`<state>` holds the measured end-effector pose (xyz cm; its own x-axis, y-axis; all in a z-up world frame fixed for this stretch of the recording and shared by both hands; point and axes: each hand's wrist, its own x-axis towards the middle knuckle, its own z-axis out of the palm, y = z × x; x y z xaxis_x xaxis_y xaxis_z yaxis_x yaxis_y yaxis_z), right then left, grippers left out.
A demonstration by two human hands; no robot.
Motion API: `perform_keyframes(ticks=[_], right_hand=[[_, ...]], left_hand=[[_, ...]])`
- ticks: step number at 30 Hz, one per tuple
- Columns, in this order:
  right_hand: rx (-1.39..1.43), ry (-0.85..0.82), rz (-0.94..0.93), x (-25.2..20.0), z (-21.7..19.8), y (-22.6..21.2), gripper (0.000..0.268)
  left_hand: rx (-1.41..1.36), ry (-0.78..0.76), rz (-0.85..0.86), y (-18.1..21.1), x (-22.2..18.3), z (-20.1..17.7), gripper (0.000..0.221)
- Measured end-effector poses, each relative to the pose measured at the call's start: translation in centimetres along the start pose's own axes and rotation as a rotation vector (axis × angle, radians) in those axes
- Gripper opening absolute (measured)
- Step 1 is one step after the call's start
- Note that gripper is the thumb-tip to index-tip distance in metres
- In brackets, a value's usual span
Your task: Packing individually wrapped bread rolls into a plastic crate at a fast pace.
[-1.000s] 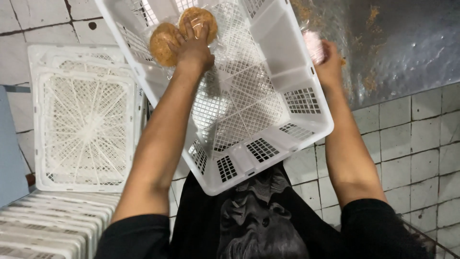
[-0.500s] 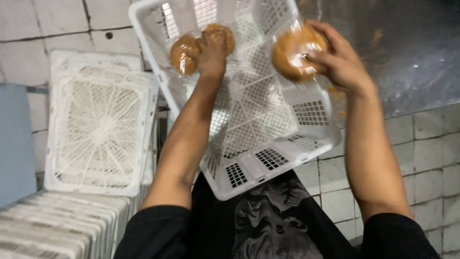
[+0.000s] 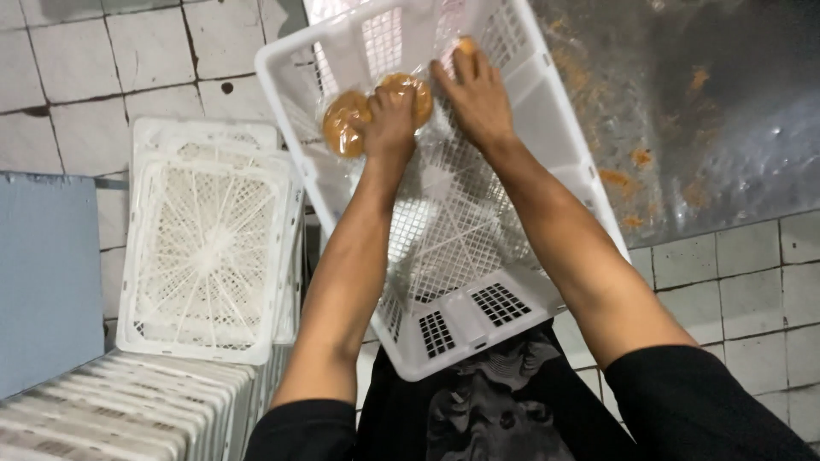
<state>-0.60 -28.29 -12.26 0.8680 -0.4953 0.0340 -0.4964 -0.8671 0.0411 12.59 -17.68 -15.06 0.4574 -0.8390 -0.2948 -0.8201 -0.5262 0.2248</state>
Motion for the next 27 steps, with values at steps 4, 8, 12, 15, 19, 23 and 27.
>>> perform_keyframes(ticks=[4,8,12,15,19,23,27], right_hand=[[0.080,0.402,-0.231,0.5,5.5,1.0,0.086],[-0.169,0.844,-0.195,2.6,5.6,0.3,0.024],[0.404,-0.112,-0.268,2.1,0.5,-0.4,0.085],[0.520,-0.319,-0.254,2.1,1.0,0.3,0.109],[0.354,-0.516,-0.053,2.9,2.0,1.2,0.117],[0.006,-0.005,-0.135,4.3,7.3,1.6,0.044],[-0.129,-0.081,-0.190,3.4,4.7,2.5,0.055]], left_hand=[[-0.075,-0.148,-0.034,0.5,-0.7,-3.1,0.078],[-0.090,-0.111,-0.049,0.2,-0.8,-3.2,0.070],[-0.029,-0.112,-0.035,-1.4,-1.3,-1.3,0.057],[-0.095,-0.136,-0.051,-0.4,-3.1,-4.4,0.066],[-0.048,-0.012,-0.086,0.8,-4.3,-2.6,0.081],[-0.020,0.158,-0.149,1.7,-4.5,0.1,0.069],[-0.041,0.167,-0.224,3.6,-4.0,-0.6,0.072]])
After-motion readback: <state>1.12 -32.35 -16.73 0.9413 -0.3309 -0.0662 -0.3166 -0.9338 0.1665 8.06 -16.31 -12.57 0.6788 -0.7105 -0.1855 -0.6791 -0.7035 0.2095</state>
